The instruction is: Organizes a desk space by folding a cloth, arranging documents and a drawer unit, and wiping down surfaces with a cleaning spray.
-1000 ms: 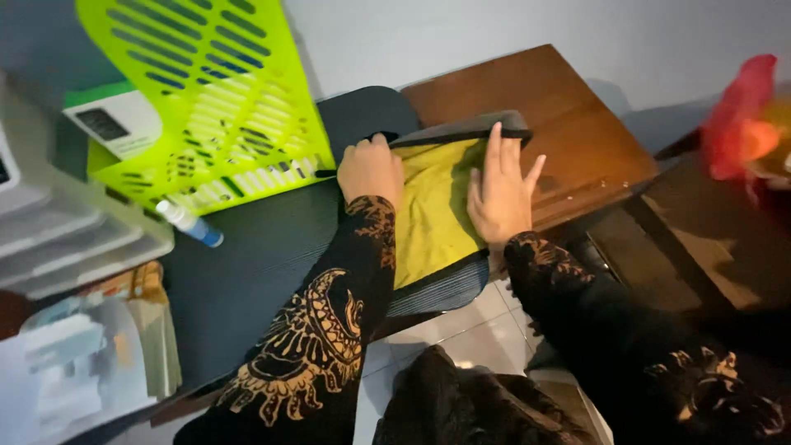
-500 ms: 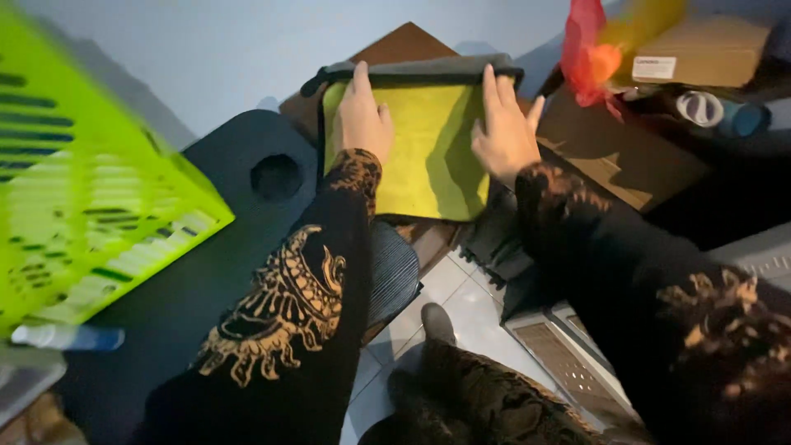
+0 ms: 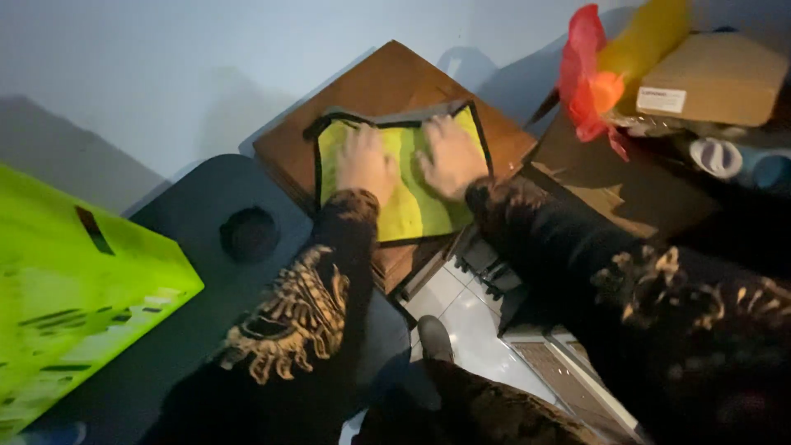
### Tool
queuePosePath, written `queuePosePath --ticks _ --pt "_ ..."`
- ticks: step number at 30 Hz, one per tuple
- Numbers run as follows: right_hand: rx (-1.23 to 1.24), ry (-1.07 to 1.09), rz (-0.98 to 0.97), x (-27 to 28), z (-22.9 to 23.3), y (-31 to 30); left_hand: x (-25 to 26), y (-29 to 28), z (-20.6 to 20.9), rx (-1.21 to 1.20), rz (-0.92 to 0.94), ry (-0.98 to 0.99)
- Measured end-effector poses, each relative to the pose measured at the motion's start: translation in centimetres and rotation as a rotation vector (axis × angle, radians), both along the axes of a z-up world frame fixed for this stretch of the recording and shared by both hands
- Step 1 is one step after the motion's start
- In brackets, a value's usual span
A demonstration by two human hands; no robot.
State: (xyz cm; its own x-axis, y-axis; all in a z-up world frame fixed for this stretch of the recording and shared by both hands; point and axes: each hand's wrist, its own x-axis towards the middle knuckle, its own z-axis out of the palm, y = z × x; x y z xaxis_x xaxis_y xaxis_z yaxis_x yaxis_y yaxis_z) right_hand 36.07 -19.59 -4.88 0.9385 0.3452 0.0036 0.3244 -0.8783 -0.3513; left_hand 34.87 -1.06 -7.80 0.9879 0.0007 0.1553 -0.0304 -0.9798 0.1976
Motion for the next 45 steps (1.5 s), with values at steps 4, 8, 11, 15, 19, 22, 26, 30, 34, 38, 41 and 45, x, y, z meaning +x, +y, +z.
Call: queuePosePath --ticks 4,8,11,15,19,22,26,30,34,38,41,45 --pt "-0.013 -0.172 0.063 0.2 -4.0 1.2 -0.7 -1.0 -2.5 0.006 -0.081 -0.029" --pt "-0.052 -0.192 0.061 3.3 -5.0 1.5 0.6 -0.7 -2.2 0.004 -0.084 -0.112" --pt "-0.094 -0.204 0.085 6.2 -5.2 1.7 3.6 -0.3 -2.5 -0.009 -0.092 -0.149" --pt "-0.084 -0.221 0.098 9.8 -4.8 2.3 7.4 0.4 -2.7 0.020 -0.098 -0.150" --pt "-0.117 -0.236 0.132 13.2 -5.3 2.9 10.9 0.9 -3.1 -0.047 -0.070 -0.120" --pt "-0.148 -0.289 0.181 15.8 -6.0 3.2 14.2 1.3 -4.7 -0.044 -0.079 -0.196" --pt "-0.134 -0.257 0.189 18.1 -5.8 3.9 16.9 1.6 -4.2 0.002 -0.060 -0.079" --pt "-0.163 -0.260 0.179 19.3 -5.6 4.2 16.3 1.3 -1.5 0.001 -0.051 -0.014" --pt "-0.167 -0.262 0.179 18.6 -5.4 3.9 16.0 1.2 -2.9 0.000 -0.050 -0.082" --pt "-0.143 -0.246 0.166 16.1 -5.2 2.6 13.8 0.5 -3.1 0.030 -0.063 -0.162" --pt "-0.125 -0.243 0.147 13.5 -4.9 1.2 12.1 -0.3 -3.1 0.023 -0.084 -0.118" --pt "-0.113 -0.201 0.087 9.4 -4.2 -0.7 9.0 -2.2 -2.4 0.025 -0.146 -0.072"
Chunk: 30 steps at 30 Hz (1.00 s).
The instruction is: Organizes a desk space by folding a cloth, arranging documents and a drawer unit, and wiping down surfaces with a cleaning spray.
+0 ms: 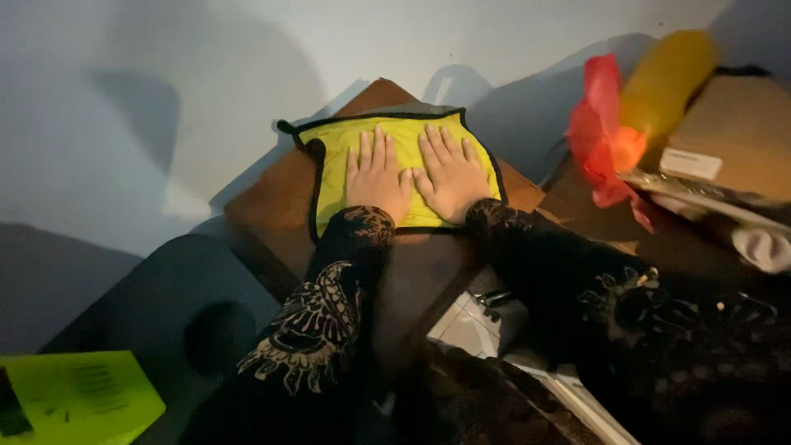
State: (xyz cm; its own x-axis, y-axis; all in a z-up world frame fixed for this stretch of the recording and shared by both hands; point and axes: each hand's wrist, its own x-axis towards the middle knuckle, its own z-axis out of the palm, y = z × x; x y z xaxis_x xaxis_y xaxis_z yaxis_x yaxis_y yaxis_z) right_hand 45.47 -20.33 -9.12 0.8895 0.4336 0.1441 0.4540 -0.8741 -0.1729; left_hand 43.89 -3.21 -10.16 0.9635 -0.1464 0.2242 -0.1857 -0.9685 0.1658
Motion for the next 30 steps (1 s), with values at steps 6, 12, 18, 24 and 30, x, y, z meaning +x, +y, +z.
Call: queuePosePath --ticks 6,12,18,24,30 --pt "0.038 -0.029 -0.079 -5.7 -0.5 -3.8 -4.5 -4.3 -0.9 0.037 -0.001 0.029" --pt "0.050 -0.040 -0.042 -10.4 -1.5 -4.6 -10.7 -6.3 0.5 -0.021 0.158 0.154" --pt "0.017 -0.026 0.076 -14.8 -0.6 -1.7 -15.5 -5.2 2.0 -0.063 0.431 0.362" --pt "-0.018 0.001 0.150 -14.8 -1.4 3.1 -15.3 0.2 2.0 0.024 0.482 0.398" --pt "-0.040 -0.036 0.221 -10.0 -1.9 9.1 -9.9 6.3 -0.4 -0.049 0.553 0.313"
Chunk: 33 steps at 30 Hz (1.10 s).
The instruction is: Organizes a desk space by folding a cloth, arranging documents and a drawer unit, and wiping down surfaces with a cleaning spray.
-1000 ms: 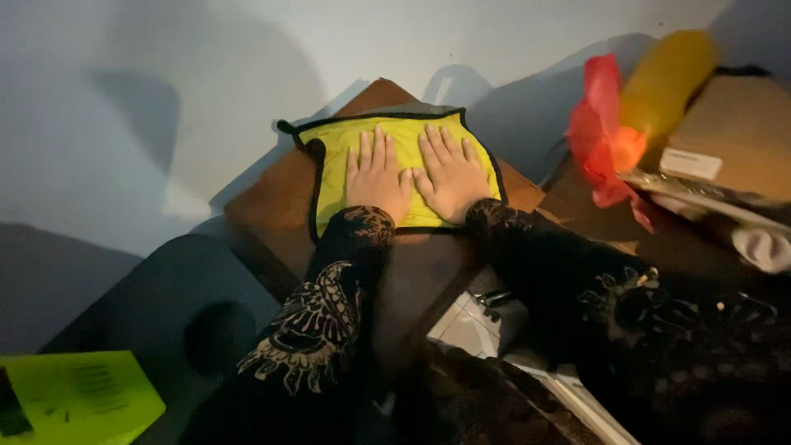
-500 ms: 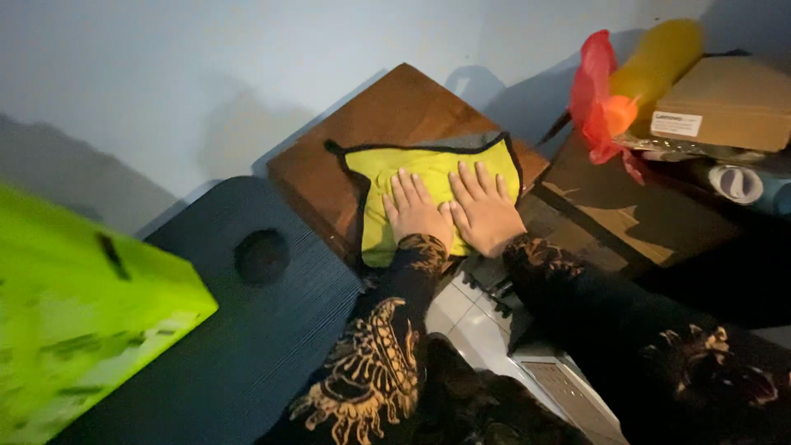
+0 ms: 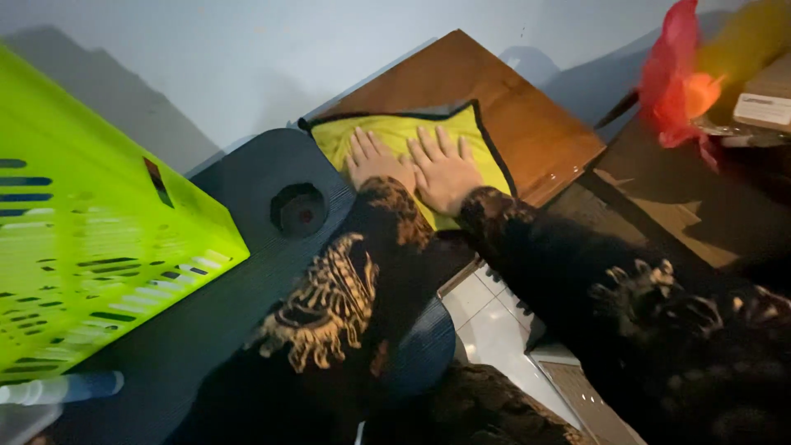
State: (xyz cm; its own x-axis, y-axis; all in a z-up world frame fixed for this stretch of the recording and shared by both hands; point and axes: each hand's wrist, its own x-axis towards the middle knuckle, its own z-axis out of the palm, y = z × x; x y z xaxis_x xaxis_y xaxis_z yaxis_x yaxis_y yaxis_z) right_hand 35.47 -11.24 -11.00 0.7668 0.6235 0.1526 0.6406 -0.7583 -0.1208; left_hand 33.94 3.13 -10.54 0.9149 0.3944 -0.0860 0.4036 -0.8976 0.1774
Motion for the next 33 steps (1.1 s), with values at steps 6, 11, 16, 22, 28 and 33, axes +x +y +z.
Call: queuePosePath --ticks 6,11,16,22,28,33 --pt "-0.036 0.029 0.038 5.0 1.1 3.8 4.4 4.9 -0.1 0.010 -0.024 -0.045" --pt "-0.035 0.092 0.021 7.0 2.0 4.4 6.9 6.8 -0.1 0.034 -0.101 -0.060" --pt "0.002 0.097 0.015 7.6 3.0 2.0 7.1 4.6 -0.1 0.095 -0.133 -0.106" --pt "0.031 0.062 -0.103 5.8 3.4 -2.6 5.5 -0.6 -0.8 0.158 -0.191 -0.171" --pt "0.029 -0.011 -0.191 2.3 2.4 -7.3 2.1 -5.7 -1.5 0.081 -0.274 -0.321" --pt "0.058 -0.029 -0.301 -2.2 2.2 -10.2 -0.8 -8.9 -1.6 0.060 -0.340 -0.316"
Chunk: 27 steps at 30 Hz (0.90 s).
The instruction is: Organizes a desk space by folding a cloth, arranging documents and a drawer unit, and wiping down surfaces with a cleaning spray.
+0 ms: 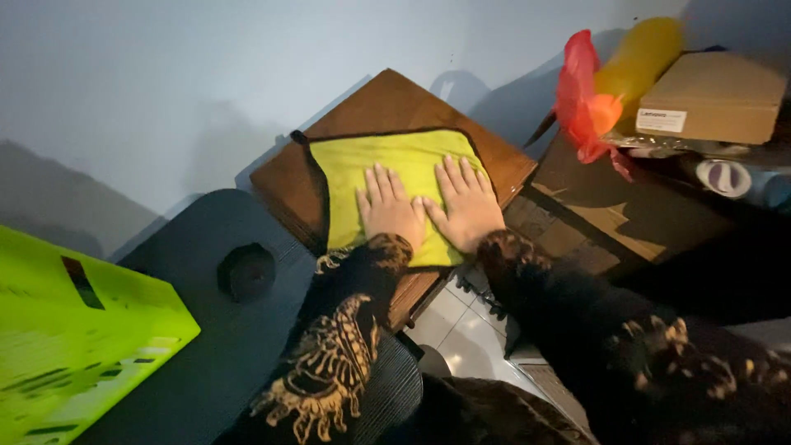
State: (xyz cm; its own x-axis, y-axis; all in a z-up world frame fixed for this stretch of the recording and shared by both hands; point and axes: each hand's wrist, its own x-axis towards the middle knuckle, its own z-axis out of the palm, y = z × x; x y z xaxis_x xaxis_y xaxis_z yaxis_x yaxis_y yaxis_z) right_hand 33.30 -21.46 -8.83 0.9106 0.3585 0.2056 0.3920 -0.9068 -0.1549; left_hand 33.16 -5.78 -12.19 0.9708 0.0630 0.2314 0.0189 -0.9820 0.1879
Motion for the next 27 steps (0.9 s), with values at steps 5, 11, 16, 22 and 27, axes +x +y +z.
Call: queuePosePath --ticks 5,11,16,22,27 --pt "0.108 -0.023 -0.031 -2.5 -1.2 -2.4 -2.7 -2.2 1.2 -0.013 -0.078 -0.012" --pt "0.105 0.048 -0.113 -1.3 -1.1 -3.0 -1.0 -1.8 0.9 -0.027 -0.211 -0.049" --pt "0.045 0.099 -0.172 1.7 -0.8 -3.6 3.1 -1.2 0.4 -0.040 -0.327 -0.080" --pt "-0.020 0.117 -0.279 5.7 -1.2 -2.8 8.8 -0.5 0.6 -0.118 -0.410 -0.053" --pt "-0.082 0.108 -0.272 9.8 -1.4 -1.6 13.2 1.2 1.5 -0.060 -0.447 0.002"
